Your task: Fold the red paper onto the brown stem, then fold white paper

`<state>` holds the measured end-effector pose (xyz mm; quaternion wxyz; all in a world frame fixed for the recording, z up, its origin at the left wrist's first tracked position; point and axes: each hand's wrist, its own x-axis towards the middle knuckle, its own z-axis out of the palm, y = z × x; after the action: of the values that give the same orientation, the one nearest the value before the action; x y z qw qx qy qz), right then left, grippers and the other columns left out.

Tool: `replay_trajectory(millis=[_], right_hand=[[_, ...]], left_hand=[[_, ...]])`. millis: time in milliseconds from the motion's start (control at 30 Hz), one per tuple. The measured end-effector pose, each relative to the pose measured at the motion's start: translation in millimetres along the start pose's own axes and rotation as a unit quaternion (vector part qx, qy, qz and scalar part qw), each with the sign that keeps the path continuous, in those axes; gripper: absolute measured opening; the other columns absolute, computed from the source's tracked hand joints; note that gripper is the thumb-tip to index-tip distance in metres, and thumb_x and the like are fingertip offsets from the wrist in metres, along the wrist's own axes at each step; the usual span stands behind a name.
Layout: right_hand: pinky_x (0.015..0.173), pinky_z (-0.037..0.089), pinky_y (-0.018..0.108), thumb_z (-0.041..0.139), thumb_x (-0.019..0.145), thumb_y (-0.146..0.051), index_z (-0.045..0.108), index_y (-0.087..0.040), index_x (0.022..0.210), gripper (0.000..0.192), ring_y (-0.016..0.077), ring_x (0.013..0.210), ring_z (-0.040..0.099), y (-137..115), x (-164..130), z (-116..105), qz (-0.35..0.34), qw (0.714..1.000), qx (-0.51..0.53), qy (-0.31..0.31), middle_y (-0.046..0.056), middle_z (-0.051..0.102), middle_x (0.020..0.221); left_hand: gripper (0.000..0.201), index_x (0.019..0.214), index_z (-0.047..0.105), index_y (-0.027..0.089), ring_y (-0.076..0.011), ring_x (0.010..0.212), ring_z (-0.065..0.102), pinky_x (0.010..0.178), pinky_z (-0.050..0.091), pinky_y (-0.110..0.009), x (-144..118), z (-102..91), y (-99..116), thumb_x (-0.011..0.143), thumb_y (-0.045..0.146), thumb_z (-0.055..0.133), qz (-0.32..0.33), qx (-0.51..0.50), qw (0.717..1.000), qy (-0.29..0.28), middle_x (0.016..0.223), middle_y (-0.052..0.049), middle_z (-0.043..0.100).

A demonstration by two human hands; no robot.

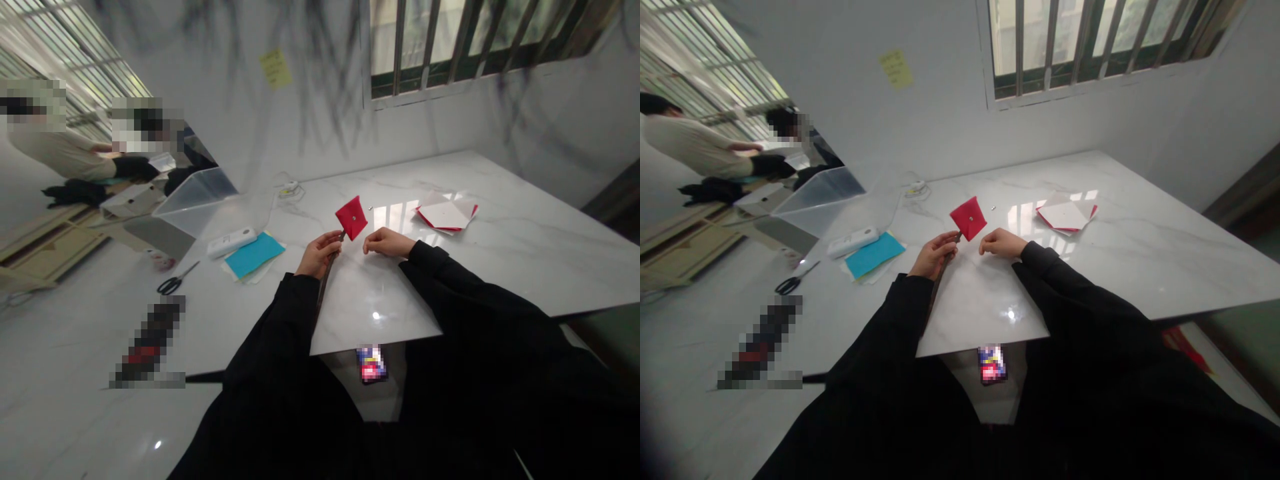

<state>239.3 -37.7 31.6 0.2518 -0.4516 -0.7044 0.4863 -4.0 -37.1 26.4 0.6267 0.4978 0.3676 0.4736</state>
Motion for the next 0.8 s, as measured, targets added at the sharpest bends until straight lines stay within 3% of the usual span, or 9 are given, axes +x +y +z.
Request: replay_trajectory(millis=[100,200,333,600,733,800], right_hand=[[0.054,0.027,0.026,0.058,0.079,-0.028,0.075,-0.013,0.079,0.022,0.0094,0.050,0.036,8.7,5.0,-7.9,0.020,0.995,-0.020,0.097,-0.005,0.046,0.052],[0.057,0.032,0.026,0.058,0.077,-0.025,0.075,-0.014,0.077,0.021,0.0110,0.054,0.043,16.7,8.8,-13.7,0.025,0.987,-0.029,0.155,-0.003,0.053,0.056],[0.057,0.035,0.025,0.059,0.076,-0.021,0.077,-0.014,0.081,0.019,0.0116,0.057,0.049,21.9,11.6,-14.4,0.034,0.985,-0.023,0.168,0.000,0.064,0.064],[0.059,0.039,0.025,0.061,0.081,-0.023,0.076,-0.016,0.083,0.017,0.0126,0.059,0.053,26.1,14.2,-12.7,0.044,0.982,-0.041,0.181,0.001,0.068,0.067],[0.071,0.046,0.028,0.063,0.081,-0.022,0.076,-0.018,0.090,0.016,0.0167,0.069,0.063,24.1,11.2,-13.5,0.054,0.954,-0.092,0.281,0.002,0.072,0.074],[0.075,0.047,0.030,0.062,0.079,-0.020,0.075,-0.019,0.104,0.028,0.0196,0.072,0.065,21.4,8.3,-14.5,0.055,0.935,-0.119,0.329,0.002,0.071,0.071]], left_hand=[[0.051,0.107,0.079,0.016,-0.0083,0.068,0.057,0.064,0.045,-0.024,-0.7,0.7,1.0,0.060,0.028,0.095,-0.001,-0.004,1.000,-0.003,0.096,-0.006,0.074],[0.050,0.106,0.079,0.015,-0.0080,0.068,0.057,0.064,0.044,-0.023,-1.4,1.2,1.4,0.060,0.027,0.095,-0.001,-0.009,1.000,-0.004,0.093,-0.005,0.073],[0.050,0.107,0.079,0.015,-0.0088,0.070,0.058,0.066,0.045,-0.025,-1.5,0.8,0.7,0.061,0.027,0.095,0.002,-0.011,1.000,-0.003,0.094,-0.006,0.073],[0.051,0.109,0.079,0.014,-0.0108,0.073,0.060,0.072,0.047,-0.028,-1.0,-0.9,0.3,0.062,0.027,0.094,-0.002,0.001,1.000,-0.004,0.098,-0.007,0.074],[0.049,0.108,0.079,0.014,-0.0097,0.071,0.059,0.071,0.047,-0.027,-1.1,-0.4,-0.2,0.063,0.026,0.094,-0.003,0.001,1.000,-0.012,0.096,-0.006,0.073],[0.048,0.108,0.079,0.014,-0.0098,0.071,0.058,0.071,0.047,-0.027,-0.6,-0.4,-0.9,0.063,0.026,0.093,-0.002,0.001,1.000,-0.015,0.095,-0.006,0.072]])
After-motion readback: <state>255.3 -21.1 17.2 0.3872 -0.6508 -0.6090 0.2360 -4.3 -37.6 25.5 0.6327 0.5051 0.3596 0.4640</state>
